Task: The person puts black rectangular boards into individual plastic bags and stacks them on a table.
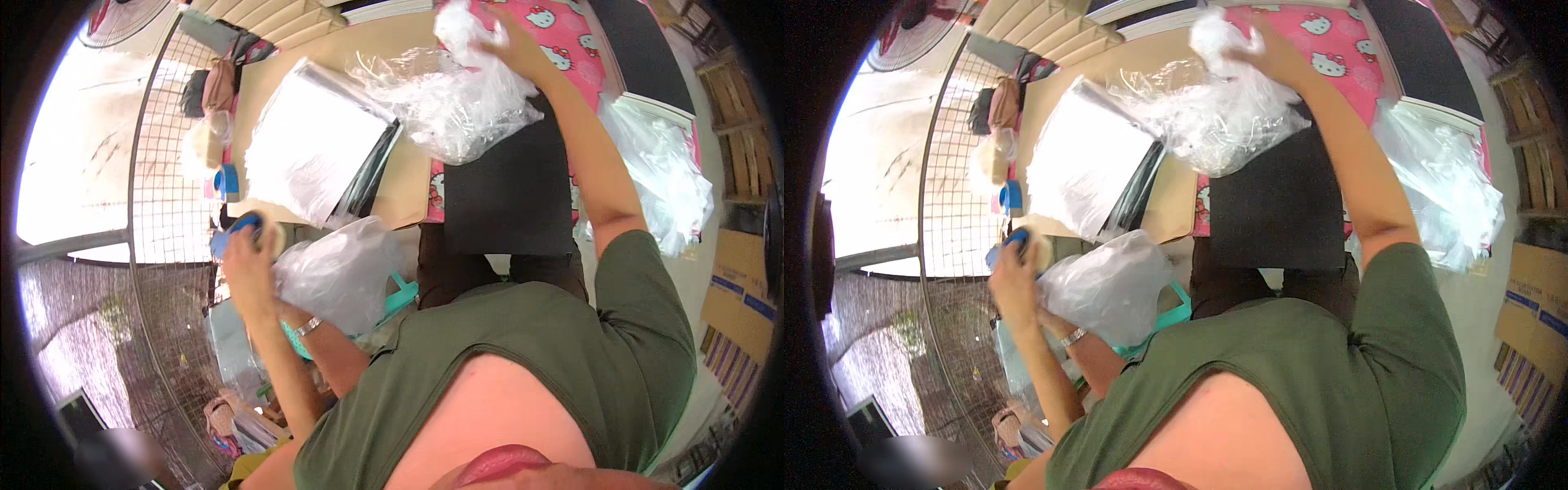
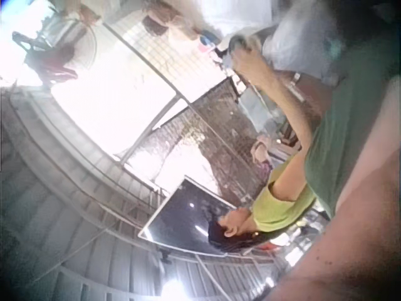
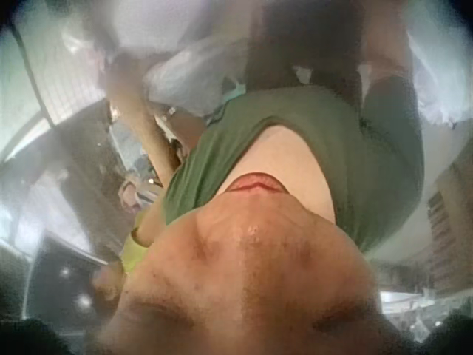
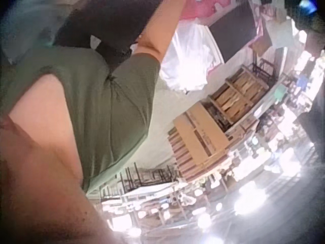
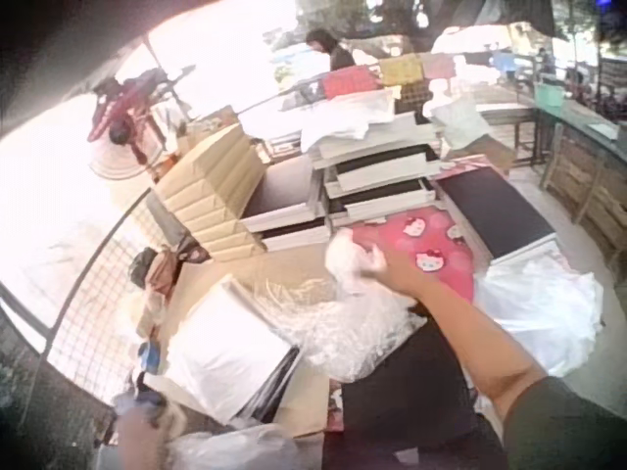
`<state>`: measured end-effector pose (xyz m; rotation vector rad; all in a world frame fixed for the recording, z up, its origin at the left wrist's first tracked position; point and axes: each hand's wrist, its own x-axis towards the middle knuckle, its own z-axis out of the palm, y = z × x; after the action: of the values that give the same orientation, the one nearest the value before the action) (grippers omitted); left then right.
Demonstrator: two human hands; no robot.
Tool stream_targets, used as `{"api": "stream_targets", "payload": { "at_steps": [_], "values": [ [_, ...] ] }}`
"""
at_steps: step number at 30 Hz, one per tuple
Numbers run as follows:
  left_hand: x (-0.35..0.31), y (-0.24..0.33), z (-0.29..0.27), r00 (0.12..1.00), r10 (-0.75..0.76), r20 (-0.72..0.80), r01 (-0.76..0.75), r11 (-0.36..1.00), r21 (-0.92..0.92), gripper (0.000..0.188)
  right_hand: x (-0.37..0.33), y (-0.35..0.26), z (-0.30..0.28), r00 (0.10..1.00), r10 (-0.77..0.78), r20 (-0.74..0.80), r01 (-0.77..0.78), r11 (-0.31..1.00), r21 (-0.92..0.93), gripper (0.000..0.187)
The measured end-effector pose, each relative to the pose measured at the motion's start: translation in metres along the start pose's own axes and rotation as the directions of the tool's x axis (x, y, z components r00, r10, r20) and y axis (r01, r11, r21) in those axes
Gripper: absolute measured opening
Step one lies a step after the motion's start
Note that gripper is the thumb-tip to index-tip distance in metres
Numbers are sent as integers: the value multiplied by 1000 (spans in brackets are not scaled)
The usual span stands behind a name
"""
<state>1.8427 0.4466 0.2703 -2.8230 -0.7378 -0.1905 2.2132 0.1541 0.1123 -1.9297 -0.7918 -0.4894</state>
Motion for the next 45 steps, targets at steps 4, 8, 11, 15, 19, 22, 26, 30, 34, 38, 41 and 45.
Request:
{"api": "stream_targets", "payload": {
  "at_steps": [4,8,11,15,19,22,26,30,34,38,41,45],
  "values": [
    [-19,-117,-17,960,145,-241,-60,943,328,27,-80,20,-57,835,273,477,-208,961,-185,72],
    [-13,47,30,872,79,-483,-314,848,-427,35,-104,38,-95,718,504,480,-412,863,-292,51],
    [5,192,51,886,323,-333,-451,430,-782,47,-108,-1,-70,822,382,423,-413,910,-19,34],
    [66,264,97,852,520,62,-343,644,-684,49,-72,-58,-99,846,144,513,-187,982,34,41],
    [110,261,181,888,431,159,-301,807,-508,37,-49,-15,-271,892,443,89,-343,792,-505,47],
    [127,258,188,921,390,-27,-328,732,-597,36,-44,1,-326,948,221,-230,-301,856,-421,23],
    [163,285,137,935,206,-288,-354,561,-748,33,-18,-18,-274,594,514,-619,-663,749,-13,25],
    [207,299,118,776,31,-631,-568,472,-675,34,-37,100,-157,826,528,-198,-490,846,211,50],
    [212,310,139,905,299,-304,-424,552,-718,50,-78,157,-93,903,430,-17,-381,781,-494,61],
    [178,289,139,902,427,67,-176,504,-846,70,-77,143,-104,688,585,429,-78,648,-758,59],
    [167,275,158,938,340,63,-82,396,-915,74,-60,164,-124,787,518,334,15,525,-851,32],
    [130,270,110,985,169,38,8,174,-985,66,16,158,-155,948,258,-184,-291,478,-829,21]
  ]
}}
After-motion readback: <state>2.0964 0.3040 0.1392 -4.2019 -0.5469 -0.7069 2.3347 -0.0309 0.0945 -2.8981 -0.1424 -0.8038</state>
